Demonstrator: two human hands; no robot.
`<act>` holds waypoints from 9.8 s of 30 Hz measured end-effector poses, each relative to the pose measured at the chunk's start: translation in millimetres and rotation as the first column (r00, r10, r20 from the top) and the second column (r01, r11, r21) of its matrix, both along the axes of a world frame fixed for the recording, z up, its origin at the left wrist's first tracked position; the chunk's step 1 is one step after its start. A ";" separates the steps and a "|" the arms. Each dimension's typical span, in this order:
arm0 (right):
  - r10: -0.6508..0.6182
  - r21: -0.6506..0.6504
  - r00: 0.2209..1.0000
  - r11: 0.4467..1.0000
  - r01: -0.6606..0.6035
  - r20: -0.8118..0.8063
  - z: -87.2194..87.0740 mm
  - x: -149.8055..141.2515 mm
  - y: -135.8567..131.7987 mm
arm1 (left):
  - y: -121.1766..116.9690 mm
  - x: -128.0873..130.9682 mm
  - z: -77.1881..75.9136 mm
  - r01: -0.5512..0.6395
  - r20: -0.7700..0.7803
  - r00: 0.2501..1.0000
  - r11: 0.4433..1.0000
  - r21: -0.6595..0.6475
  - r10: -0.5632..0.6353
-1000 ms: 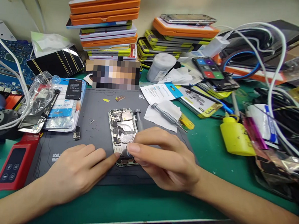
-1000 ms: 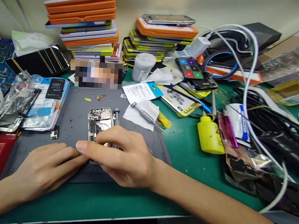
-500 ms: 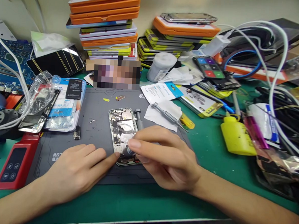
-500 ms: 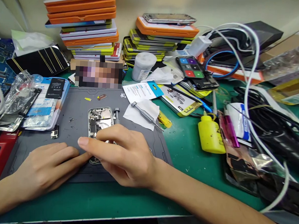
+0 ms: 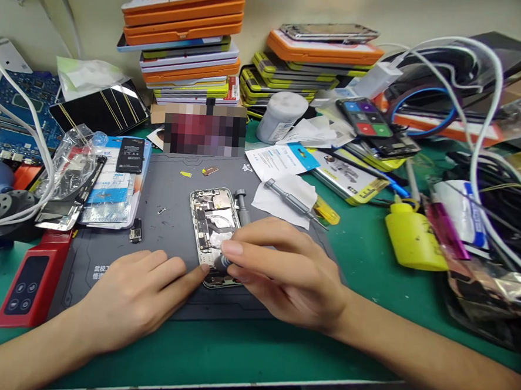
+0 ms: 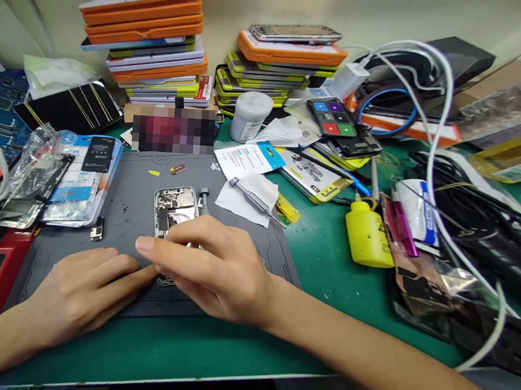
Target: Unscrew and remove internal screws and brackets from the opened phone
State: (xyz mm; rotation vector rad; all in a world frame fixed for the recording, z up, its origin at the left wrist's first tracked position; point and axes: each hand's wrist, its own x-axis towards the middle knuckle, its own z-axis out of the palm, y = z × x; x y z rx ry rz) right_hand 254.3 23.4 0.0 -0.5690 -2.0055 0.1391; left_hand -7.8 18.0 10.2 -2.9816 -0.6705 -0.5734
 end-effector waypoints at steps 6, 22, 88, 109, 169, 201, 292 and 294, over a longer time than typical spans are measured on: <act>-0.008 -0.001 1.000 1.000 0.008 0.005 0.3 0.1 0.1 | 0.5 0.6 0.9 -0.002 -0.003 1.000 1.000 0.017 0.002; 0.083 -0.001 0.995 0.997 -0.083 -0.057 -5.8 -2.4 -0.3 | -0.1 0.3 0.9 0.002 0.012 1.000 1.000 0.023 -0.002; -0.045 -0.650 0.773 0.573 -0.499 -0.633 -3.2 -13.0 -19.1 | -0.1 -2.4 6.5 -0.004 0.157 0.895 0.358 -0.934 0.418; -0.037 -0.656 0.767 0.545 -0.522 -0.640 -13.0 -19.1 -19.9 | 2.0 1.1 7.1 0.002 0.145 0.888 0.312 -0.950 0.436; -0.115 -0.700 0.747 0.464 -0.543 -0.655 -9.6 -18.5 -19.0 | 2.0 2.2 7.6 -0.033 0.093 0.883 0.260 -0.965 0.460; -0.166 -0.736 0.755 0.428 -0.525 -0.635 -5.7 -19.0 -18.8 | 0.9 2.3 8.1 -0.015 0.082 0.885 0.206 -0.978 0.458; -0.145 -0.707 0.713 0.362 -0.607 -0.686 -7.4 -18.3 -14.5 | 1.5 -1.6 5.9 0.001 0.121 0.902 0.277 -0.961 0.413; -0.145 -0.706 0.711 0.360 -0.610 -0.688 -8.0 -18.6 -14.0 | 1.7 -1.2 5.6 0.002 0.121 0.904 0.279 -0.960 0.411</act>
